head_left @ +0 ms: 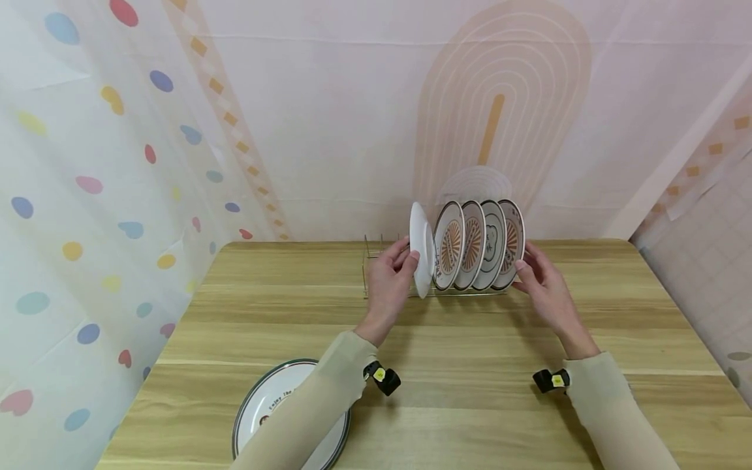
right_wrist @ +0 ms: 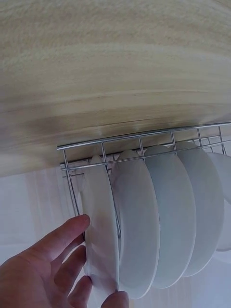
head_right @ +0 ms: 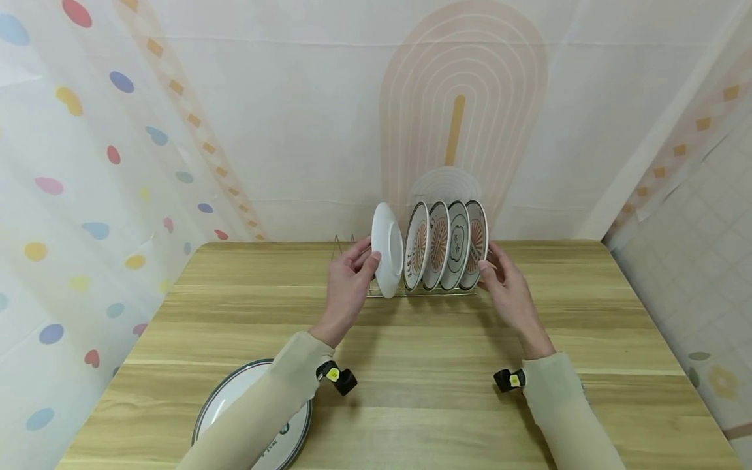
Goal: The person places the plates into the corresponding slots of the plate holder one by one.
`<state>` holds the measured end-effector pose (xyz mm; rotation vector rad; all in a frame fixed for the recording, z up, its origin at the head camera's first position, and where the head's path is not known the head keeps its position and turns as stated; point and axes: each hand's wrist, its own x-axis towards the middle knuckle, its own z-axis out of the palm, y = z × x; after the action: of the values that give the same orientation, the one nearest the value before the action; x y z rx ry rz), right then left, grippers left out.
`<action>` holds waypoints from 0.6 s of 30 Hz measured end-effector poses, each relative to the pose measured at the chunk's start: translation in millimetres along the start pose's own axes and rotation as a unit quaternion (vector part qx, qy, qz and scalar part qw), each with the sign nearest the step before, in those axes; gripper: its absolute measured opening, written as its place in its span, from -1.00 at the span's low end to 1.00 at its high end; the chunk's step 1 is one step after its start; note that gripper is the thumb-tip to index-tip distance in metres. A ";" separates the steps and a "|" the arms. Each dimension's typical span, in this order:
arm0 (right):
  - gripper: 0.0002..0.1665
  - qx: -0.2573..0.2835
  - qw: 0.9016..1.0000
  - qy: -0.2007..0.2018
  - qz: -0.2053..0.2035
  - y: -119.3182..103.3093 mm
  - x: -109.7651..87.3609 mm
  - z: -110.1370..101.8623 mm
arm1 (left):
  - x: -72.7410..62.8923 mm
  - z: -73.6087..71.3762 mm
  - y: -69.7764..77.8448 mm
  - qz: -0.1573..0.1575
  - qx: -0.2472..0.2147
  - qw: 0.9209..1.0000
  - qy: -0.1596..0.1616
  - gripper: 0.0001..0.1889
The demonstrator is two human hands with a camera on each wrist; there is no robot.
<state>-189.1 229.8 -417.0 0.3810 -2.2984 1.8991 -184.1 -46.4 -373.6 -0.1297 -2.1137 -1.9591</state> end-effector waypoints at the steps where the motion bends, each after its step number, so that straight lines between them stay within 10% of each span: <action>1: -0.30 -0.002 1.000 0.001 0.000 -0.2 -0.2 0.1 | -0.2 0.5 -1.0 -0.004 0.002 1.000 -0.003 -0.59; 18: -0.32 -0.013 1.000 0.004 -0.007 0.0 -3.5 3.4 | -0.6 13.3 -10.3 0.005 0.015 1.000 -0.025 -0.60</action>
<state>-185.6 226.9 -418.5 0.3844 -2.3062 1.8596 -187.6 -34.0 -384.5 -0.1849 -2.1681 -1.9376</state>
